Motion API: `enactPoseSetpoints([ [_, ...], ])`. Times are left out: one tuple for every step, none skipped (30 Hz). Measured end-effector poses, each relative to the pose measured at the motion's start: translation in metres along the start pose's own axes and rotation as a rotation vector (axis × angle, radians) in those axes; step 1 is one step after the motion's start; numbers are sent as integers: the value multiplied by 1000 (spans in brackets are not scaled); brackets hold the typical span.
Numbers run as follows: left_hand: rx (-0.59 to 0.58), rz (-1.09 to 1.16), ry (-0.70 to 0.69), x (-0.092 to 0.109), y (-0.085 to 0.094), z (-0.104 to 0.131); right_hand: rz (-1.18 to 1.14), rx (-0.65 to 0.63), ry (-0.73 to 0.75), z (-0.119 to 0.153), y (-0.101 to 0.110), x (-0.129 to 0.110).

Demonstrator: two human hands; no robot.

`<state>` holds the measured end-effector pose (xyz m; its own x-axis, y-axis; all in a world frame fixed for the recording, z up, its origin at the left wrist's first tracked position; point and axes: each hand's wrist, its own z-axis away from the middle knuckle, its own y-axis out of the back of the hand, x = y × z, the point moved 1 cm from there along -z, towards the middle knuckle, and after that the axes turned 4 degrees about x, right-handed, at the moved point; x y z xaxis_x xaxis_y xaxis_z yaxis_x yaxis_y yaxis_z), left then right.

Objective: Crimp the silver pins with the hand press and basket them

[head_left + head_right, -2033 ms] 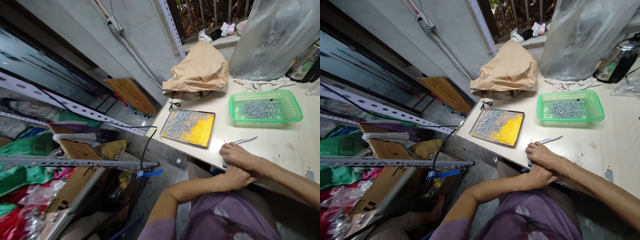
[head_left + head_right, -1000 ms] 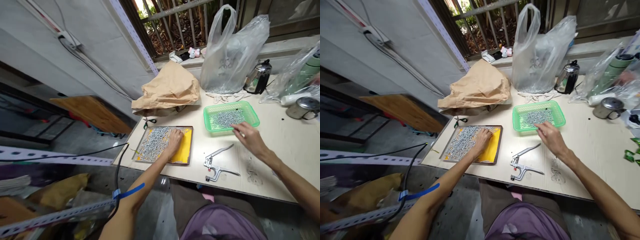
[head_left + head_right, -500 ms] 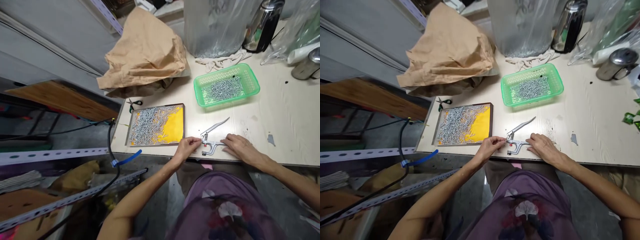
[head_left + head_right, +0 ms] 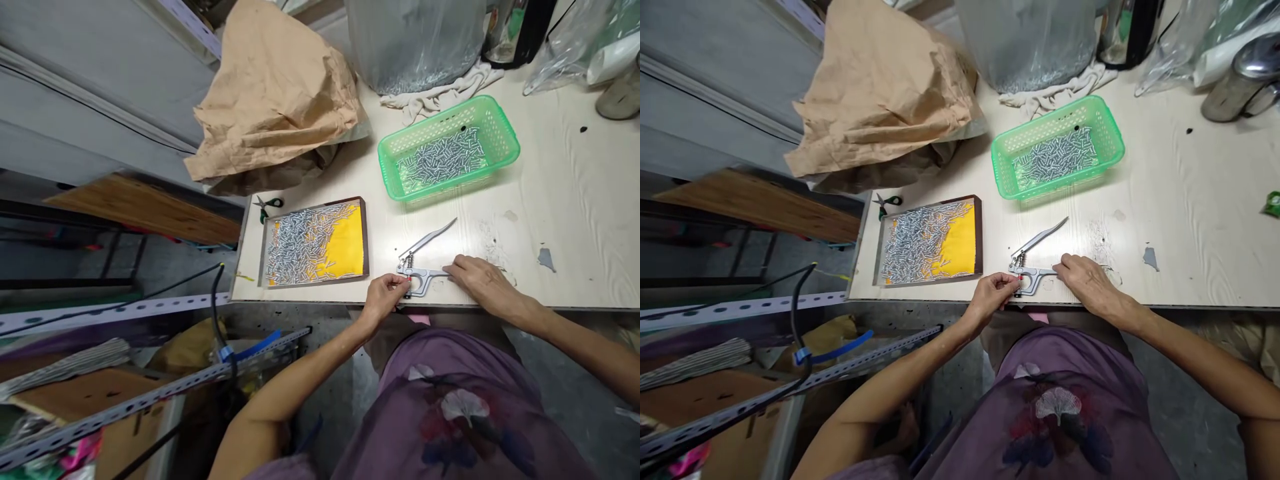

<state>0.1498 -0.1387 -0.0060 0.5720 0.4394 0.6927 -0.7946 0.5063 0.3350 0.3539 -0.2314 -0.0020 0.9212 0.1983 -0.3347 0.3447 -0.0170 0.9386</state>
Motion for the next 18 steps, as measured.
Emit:
enactPoseSetpoints([
  [18,-18,-9,-1,0,0,2,-5,-3,0,0,0],
  [34,-32,-15,-1,0,0,3,-7,-8,0,0,0],
  [46,-42,-15,-2,0,0,0,-6,-12,1,-1,0],
  [52,-50,-10,-2,0,1,-6,-2,-15,1,-1,0],
  [53,-56,-1,-2,0,1,-14,2,-17,1,-1,0],
  [49,-61,10,-1,0,1,-19,7,-19,2,-2,0],
  [42,-65,23,0,0,1,-22,9,-20,2,-2,0],
  [30,-67,38,1,1,1,-21,9,-19,2,-3,0],
  [12,-68,55,2,1,1,-15,5,-17,3,-3,-1],
  [-11,-69,77,4,2,1,-7,1,-15,3,-3,-1],
  [-36,-71,102,6,2,0,0,-2,-14,3,-3,-1],
  [-57,-74,126,7,3,0,3,-4,-14,3,-3,-1],
  [-74,-77,145,8,4,0,4,-4,-12,3,-3,-1],
  [-85,-82,160,10,4,0,3,-4,-11,4,-2,-1],
  [-92,-89,170,10,4,1,1,-4,-8,4,-2,-1],
  [-95,-99,174,11,4,1,2,-5,-5,4,-1,-1],
  [-98,-110,175,11,3,2,5,-6,-1,4,-1,-1],
  [-101,-122,175,11,3,3,11,-6,3,4,-1,-2],
])
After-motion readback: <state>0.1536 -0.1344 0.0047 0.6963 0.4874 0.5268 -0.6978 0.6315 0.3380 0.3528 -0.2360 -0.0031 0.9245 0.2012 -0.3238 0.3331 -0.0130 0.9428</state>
